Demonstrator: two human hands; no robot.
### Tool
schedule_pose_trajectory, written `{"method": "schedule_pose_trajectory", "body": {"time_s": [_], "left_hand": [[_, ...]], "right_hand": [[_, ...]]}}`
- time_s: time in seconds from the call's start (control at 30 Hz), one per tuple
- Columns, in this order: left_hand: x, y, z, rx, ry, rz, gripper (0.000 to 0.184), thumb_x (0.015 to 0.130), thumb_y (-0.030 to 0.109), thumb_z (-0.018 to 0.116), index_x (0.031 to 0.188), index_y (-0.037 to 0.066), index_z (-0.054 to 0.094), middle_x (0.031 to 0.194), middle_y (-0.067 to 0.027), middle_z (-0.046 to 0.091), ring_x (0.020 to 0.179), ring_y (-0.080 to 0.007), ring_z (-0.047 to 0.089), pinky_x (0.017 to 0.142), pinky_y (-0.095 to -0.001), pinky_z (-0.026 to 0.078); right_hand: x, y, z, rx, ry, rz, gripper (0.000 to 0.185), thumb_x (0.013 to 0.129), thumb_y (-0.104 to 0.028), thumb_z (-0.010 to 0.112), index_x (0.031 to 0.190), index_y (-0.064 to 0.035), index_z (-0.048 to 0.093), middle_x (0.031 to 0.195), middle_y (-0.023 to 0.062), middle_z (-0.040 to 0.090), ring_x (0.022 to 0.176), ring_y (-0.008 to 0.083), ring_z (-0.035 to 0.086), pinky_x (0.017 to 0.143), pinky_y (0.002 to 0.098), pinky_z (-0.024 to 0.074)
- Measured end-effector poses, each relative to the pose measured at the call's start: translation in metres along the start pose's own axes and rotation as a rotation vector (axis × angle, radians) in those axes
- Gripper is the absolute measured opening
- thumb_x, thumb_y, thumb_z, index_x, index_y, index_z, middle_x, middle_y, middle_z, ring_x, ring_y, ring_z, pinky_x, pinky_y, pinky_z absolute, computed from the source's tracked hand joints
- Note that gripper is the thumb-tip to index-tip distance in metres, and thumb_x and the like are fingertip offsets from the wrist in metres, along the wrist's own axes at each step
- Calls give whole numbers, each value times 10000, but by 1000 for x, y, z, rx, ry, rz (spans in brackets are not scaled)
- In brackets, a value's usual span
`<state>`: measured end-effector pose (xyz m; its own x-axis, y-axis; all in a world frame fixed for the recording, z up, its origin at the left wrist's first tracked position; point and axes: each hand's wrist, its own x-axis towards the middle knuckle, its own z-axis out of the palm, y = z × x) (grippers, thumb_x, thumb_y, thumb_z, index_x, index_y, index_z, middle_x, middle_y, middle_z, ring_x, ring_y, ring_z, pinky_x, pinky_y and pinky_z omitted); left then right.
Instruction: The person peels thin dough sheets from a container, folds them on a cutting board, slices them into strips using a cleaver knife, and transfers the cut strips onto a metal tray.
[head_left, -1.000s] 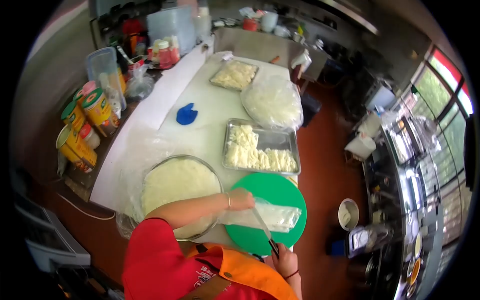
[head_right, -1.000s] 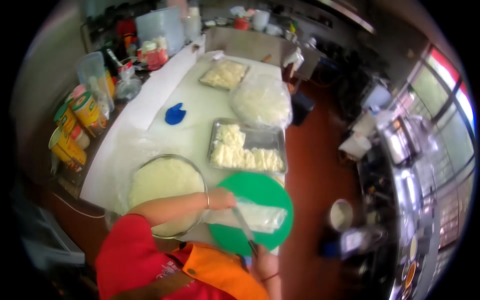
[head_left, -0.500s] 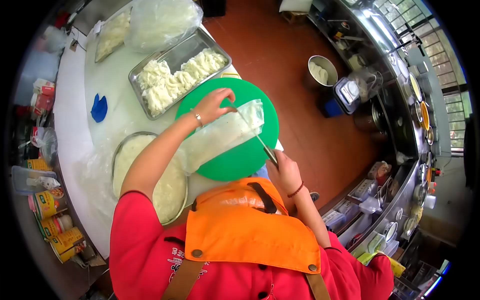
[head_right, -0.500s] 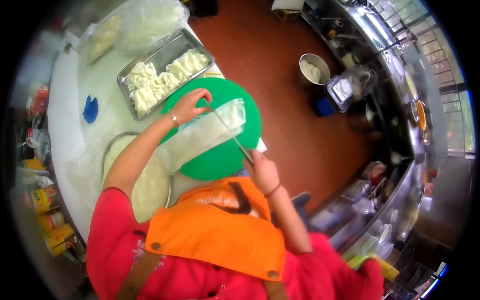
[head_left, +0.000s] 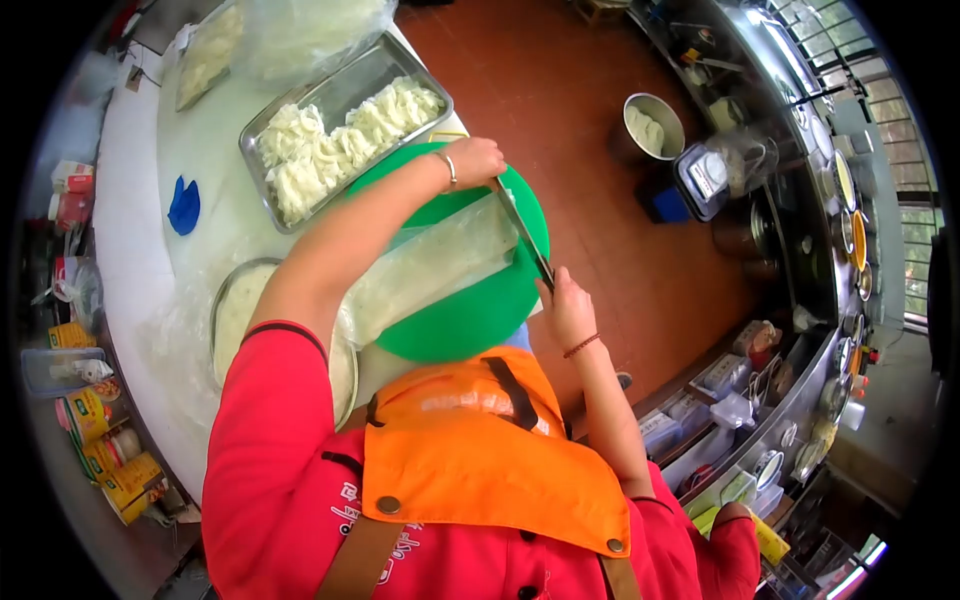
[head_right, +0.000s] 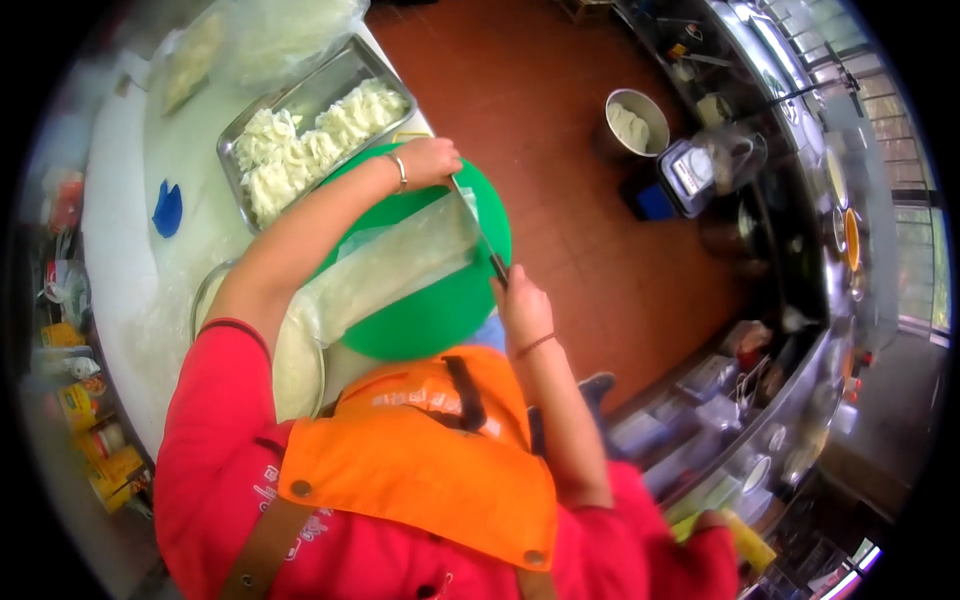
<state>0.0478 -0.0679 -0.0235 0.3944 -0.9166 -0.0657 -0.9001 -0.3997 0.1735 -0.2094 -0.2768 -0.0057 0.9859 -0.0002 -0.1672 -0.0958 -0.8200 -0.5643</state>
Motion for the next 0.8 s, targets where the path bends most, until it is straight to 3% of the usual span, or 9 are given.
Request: {"method": "schedule_pose_trajectory", "body": {"time_s": [0.17, 0.27, 0.3, 0.4, 0.5, 0.6, 0.7, 0.8], "left_hand": [[-15, 15, -37, 107, 204, 49, 215, 762, 289, 727, 779, 101, 624, 831, -31, 629, 897, -242, 600, 763, -369, 533], [-12, 9, 9, 123, -17, -27, 226, 757, 292, 730, 791, 99, 617, 799, -31, 623, 871, -244, 608, 755, -363, 531], [-15, 11, 9, 57, 82, -3, 227, 764, 307, 724, 789, 106, 620, 787, -35, 633, 857, -248, 617, 747, -369, 534], [-13, 10, 4, 112, 59, 7, 226, 770, 319, 720, 790, 116, 624, 788, -41, 640, 859, -249, 622, 735, -374, 536], [-22, 21, -24, 86, 169, 34, 222, 772, 318, 721, 788, 120, 624, 786, -42, 637, 866, -249, 623, 728, -375, 535], [-30, 23, -1, 31, 101, -31, 235, 765, 323, 732, 781, 117, 618, 789, -39, 637, 866, -249, 623, 729, -371, 531], [-29, 22, -8, 18, 22, -75, 260, 751, 332, 748, 774, 111, 612, 805, -39, 640, 877, -249, 623, 739, -379, 531], [-41, 28, -30, 14, 181, -26, 283, 743, 347, 759, 786, 109, 612, 826, -43, 643, 887, -249, 622, 745, -391, 531]], "right_hand": [[-8, -24, -23, -38, 45, -14, 281, 936, -277, 601, 982, -25, 485, 786, 246, 648, 697, 445, 626, 591, 527, 499], [-3, 2, 12, -42, -65, 17, 272, 935, -269, 603, 1009, -33, 492, 803, 240, 653, 684, 436, 629, 582, 521, 502], [-3, 2, 11, -45, -56, 9, 273, 936, -270, 603, 1013, -34, 491, 801, 241, 653, 684, 436, 630, 583, 522, 503], [-7, -5, 5, -42, -22, 3, 277, 936, -275, 601, 1021, -36, 490, 794, 243, 653, 686, 439, 631, 589, 526, 504], [-14, -23, -11, -46, -16, 26, 274, 937, -280, 600, 1018, -42, 491, 788, 239, 655, 685, 452, 626, 593, 539, 499], [-8, -11, 17, -6, -40, 8, 269, 937, -278, 601, 1023, -47, 493, 795, 235, 657, 683, 455, 623, 591, 539, 497], [-9, -21, -1, -52, -31, -6, 269, 941, -281, 595, 1014, -44, 490, 804, 241, 658, 697, 461, 623, 604, 544, 495], [-19, -38, -12, 7, -14, 9, 273, 940, -288, 595, 997, -44, 487, 804, 240, 660, 697, 464, 622, 616, 546, 495]]}}
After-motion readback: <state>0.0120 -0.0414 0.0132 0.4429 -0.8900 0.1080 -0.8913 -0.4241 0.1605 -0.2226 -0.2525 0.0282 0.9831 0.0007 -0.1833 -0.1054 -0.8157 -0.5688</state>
